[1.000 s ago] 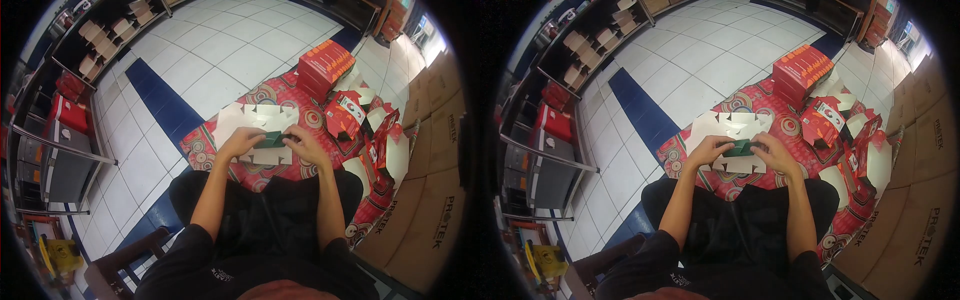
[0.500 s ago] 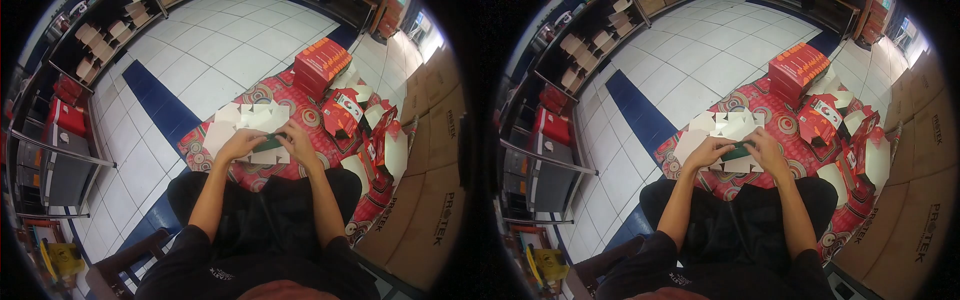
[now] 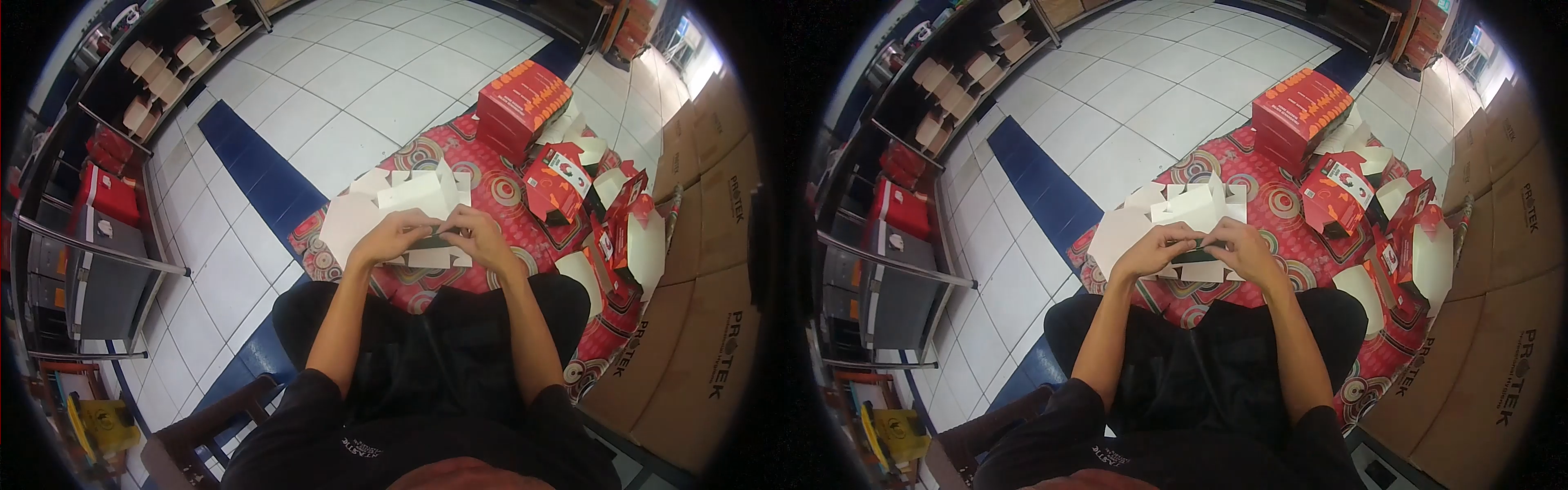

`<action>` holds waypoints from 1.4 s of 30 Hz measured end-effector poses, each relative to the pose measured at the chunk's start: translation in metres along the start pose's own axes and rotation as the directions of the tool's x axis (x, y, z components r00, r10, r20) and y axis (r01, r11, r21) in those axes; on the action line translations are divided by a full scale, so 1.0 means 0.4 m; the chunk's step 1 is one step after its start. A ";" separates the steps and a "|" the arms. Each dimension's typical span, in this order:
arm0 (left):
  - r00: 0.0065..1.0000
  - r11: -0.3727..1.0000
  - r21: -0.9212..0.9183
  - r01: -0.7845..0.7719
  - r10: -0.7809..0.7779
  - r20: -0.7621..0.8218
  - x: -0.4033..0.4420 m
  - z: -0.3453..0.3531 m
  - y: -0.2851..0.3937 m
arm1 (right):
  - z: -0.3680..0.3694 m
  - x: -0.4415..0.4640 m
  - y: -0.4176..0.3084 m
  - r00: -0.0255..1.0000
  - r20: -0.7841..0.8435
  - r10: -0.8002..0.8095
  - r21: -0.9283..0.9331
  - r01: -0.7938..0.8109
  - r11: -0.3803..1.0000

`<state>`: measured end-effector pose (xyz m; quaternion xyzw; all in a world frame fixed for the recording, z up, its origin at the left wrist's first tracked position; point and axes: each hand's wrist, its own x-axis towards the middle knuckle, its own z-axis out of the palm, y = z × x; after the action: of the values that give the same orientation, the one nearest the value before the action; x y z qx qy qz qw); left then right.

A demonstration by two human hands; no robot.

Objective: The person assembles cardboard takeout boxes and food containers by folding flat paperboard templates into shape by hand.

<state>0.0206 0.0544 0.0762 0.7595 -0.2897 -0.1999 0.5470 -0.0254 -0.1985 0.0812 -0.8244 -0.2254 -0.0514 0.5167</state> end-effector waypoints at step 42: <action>0.717 0.830 0.507 -0.232 0.498 -0.488 0.036 0.194 0.007 | 0.144 -0.001 0.047 0.819 -0.511 0.261 0.317 -0.103 0.943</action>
<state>-0.0173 -0.0115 0.0541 0.8050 -0.2835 0.2318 0.4668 -0.0265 -0.1550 0.0389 -0.7134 0.0069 -0.2021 0.6709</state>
